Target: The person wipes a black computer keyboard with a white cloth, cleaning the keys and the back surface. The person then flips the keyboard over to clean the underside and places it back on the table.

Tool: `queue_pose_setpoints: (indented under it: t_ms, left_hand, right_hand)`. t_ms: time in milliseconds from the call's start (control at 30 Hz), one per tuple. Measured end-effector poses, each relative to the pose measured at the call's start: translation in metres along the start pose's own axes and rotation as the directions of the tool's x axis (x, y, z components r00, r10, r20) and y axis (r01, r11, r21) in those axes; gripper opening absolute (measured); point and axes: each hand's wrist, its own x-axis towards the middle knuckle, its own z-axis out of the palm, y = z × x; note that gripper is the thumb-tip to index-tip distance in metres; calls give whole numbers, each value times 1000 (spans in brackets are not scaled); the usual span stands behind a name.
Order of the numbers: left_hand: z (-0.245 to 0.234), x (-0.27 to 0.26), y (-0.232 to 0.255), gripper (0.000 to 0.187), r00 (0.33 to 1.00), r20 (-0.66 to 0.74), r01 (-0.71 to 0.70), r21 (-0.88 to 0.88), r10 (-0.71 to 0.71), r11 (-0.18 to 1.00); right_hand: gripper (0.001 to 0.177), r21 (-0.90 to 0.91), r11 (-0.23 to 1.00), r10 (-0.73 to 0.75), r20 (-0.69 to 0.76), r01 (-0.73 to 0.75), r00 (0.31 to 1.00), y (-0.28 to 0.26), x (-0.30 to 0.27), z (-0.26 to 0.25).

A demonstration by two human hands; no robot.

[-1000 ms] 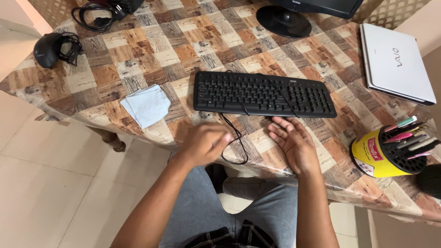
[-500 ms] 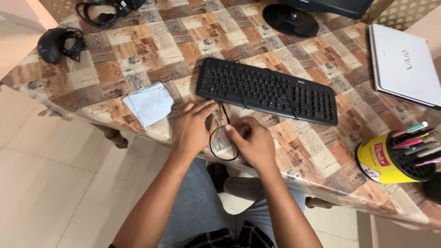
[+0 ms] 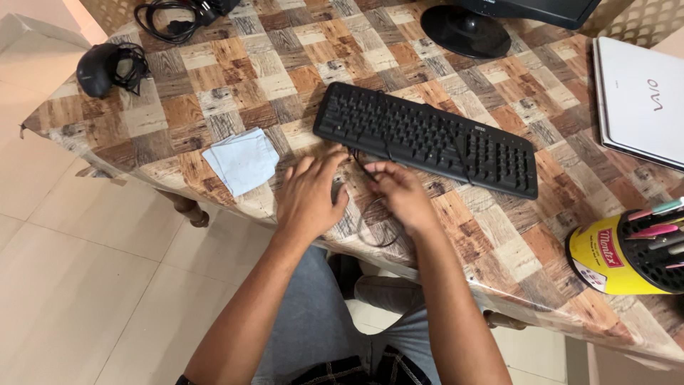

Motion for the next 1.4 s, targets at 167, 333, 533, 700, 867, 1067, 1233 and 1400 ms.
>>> queue_pose_setpoints:
  t_ms: [167,333,533,700,867,1067,1233,1400]
  left_hand:
    - [3,1,-2,62,999,46,27,-29,-26,999]
    - [1,-4,0,56,999,-39,-31,-23,30,999]
    - [-6,-7,6,41,997,-64,-55,-43,52,998]
    - [-9,-3,6,39,996,-49,-73,-45,70,996]
    - [-10,0,3,32,994,-25,-104,-64,103,993]
    - [-3,-4,2,12,990,-68,-129,-135,120,982]
    - [-2,-10,1,14,970,-215,-154,-179,114,972]
    - [0,-13,-3,10,966,-251,-124,-207,70,970]
  right_hand:
    - [41,160,987,-20,103,3,994,-12,-7,-11]
    - [42,131,991,34,35,-38,999,-12,-6,-7]
    - [37,123,991,36,102,-49,994,-15,-10,-7]
    - [39,205,979,-36,172,0,984,-17,-14,-8]
    - [40,224,974,-19,174,-21,985,-15,-15,-10]
    - [37,229,973,-66,167,26,984,-6,-10,-9]
    - [32,236,970,-95,132,62,987,-5,-14,-8]
    - [31,191,970,-181,165,149,970,-4,-19,-5]
